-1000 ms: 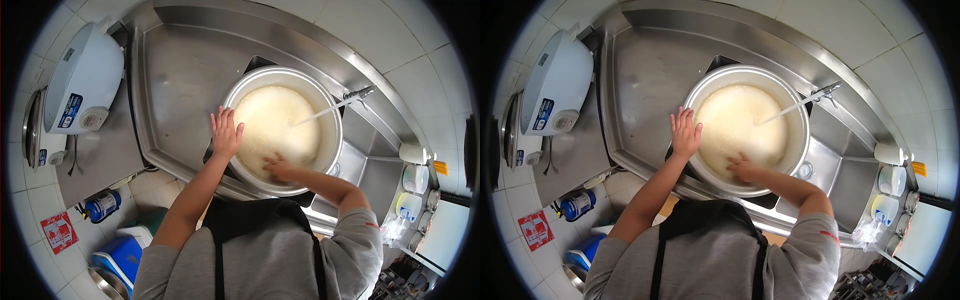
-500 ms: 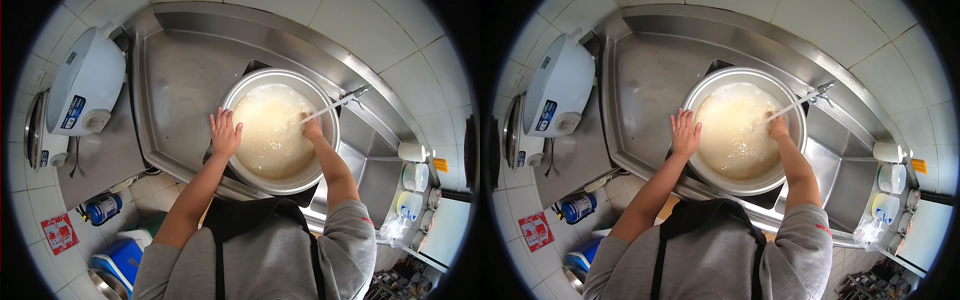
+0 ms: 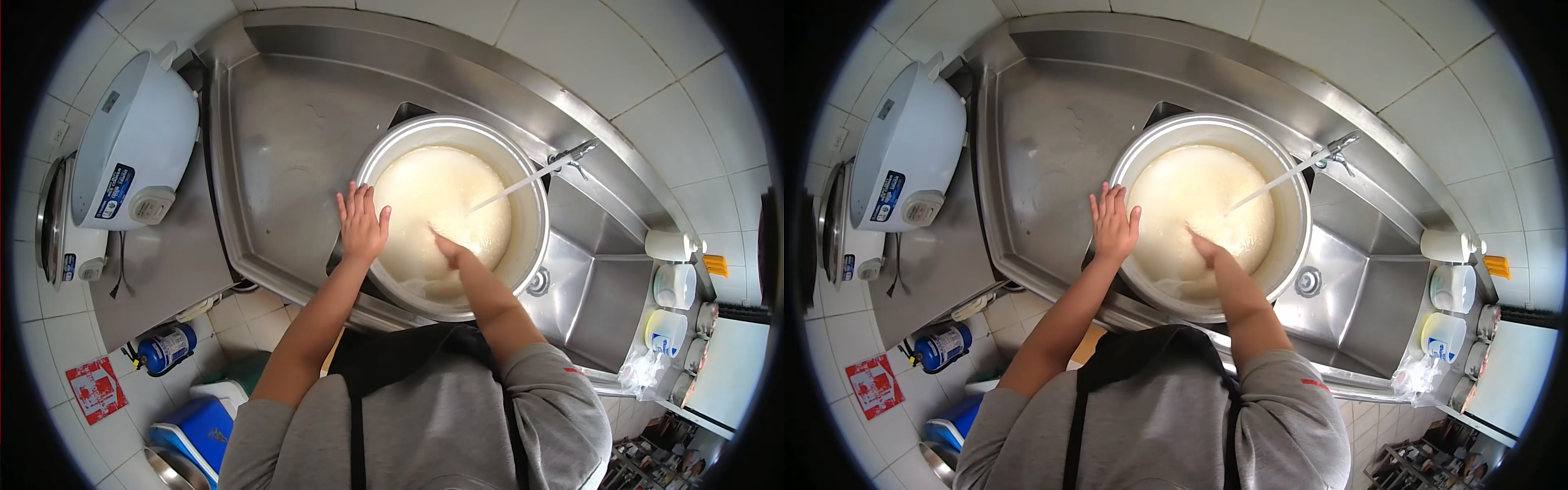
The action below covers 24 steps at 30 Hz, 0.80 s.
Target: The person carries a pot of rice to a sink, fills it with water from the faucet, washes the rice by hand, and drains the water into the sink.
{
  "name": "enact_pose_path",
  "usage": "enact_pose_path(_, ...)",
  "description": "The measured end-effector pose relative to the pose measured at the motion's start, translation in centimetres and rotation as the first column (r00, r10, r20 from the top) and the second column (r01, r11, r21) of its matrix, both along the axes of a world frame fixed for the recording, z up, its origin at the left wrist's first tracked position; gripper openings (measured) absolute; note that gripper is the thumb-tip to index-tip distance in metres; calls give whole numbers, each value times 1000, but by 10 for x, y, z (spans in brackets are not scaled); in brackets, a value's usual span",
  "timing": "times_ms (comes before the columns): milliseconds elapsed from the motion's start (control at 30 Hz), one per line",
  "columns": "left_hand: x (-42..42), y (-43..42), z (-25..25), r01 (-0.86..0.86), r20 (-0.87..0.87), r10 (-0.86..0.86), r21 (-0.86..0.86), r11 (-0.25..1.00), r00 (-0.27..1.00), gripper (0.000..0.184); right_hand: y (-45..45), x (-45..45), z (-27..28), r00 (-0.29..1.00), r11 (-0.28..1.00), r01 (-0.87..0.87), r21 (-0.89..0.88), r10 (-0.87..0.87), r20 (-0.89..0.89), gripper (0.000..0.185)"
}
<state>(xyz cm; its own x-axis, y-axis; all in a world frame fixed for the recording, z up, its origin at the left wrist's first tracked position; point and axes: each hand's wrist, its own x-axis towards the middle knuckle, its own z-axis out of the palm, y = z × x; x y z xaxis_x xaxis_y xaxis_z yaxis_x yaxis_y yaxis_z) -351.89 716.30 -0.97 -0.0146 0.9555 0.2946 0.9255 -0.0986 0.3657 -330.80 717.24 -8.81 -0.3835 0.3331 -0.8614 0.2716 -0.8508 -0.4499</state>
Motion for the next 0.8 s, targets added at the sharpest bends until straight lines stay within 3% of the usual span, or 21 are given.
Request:
enact_pose_path(33, 0, 0, 0, 1, -4, -1, -3, 1000, 1000, 49, 1, -24, 52, 999, 999, 46, -6, -46, -19, 73)
enact_pose_path(100, 1, 0, 1, -1, -8, 1, -6, 1000, 1000, 48, 1, -53, 44, 964, 958, 266, 111, -264, -32, 77)
enact_pose_path(200, 1, 0, 2, -13, -5, 12, -16, 1000, 1000, 48, 8, -84, 27, 896, 886, 440, 147, -424, -129, 76)
enact_pose_path(233, 1, -1, 2, -17, -6, 17, -23, 1000, 1000, 48, 15, -91, 24, 855, 848, 518, 110, -517, -40, 66)
enact_pose_path(300, -1, -1, 1, -19, -10, 18, -30, 999, 1000, 48, 25, -80, 24, 858, 863, 488, 128, -447, -254, 55)
enact_pose_path(367, -1, 0, -1, -15, -9, 15, -24, 1000, 1000, 47, 35, -65, 14, 703, 795, 602, 77, -482, -523, 33)
enact_pose_path(467, -1, -1, 0, -10, 5, 10, -8, 1000, 1000, 46, 52, -22, 34, 927, 848, 356, 393, -266, -266, 30)
enact_pose_path(533, -1, -2, 2, 3, -1, -3, -7, 1000, 1000, 46, 56, 8, 42, 971, 772, 237, 590, -212, -112, 31)
enact_pose_path(567, 0, -2, 3, 9, -5, -9, -5, 1000, 1000, 45, 61, 25, 47, 961, 775, -54, 630, -131, 243, 40)
enact_pose_path(633, 0, -1, 6, 23, 0, -23, -6, 1000, 1000, 45, 63, 51, 72, 864, 799, -343, 493, 63, 499, 44)
enact_pose_path(700, 0, -2, 5, 31, 6, -31, -6, 1000, 1000, 45, 76, 93, 36, 733, 681, -570, 461, 168, 659, 46)
enact_pose_path(767, -1, 0, 3, 31, 13, -31, 3, 1000, 999, 45, 82, 139, -10, 745, 470, -592, 655, 11, 667, 52)
enact_pose_path(800, -1, 1, 4, 32, 20, -32, 5, 999, 999, 45, 88, 147, -11, 751, 531, -547, 647, -31, 660, 48)
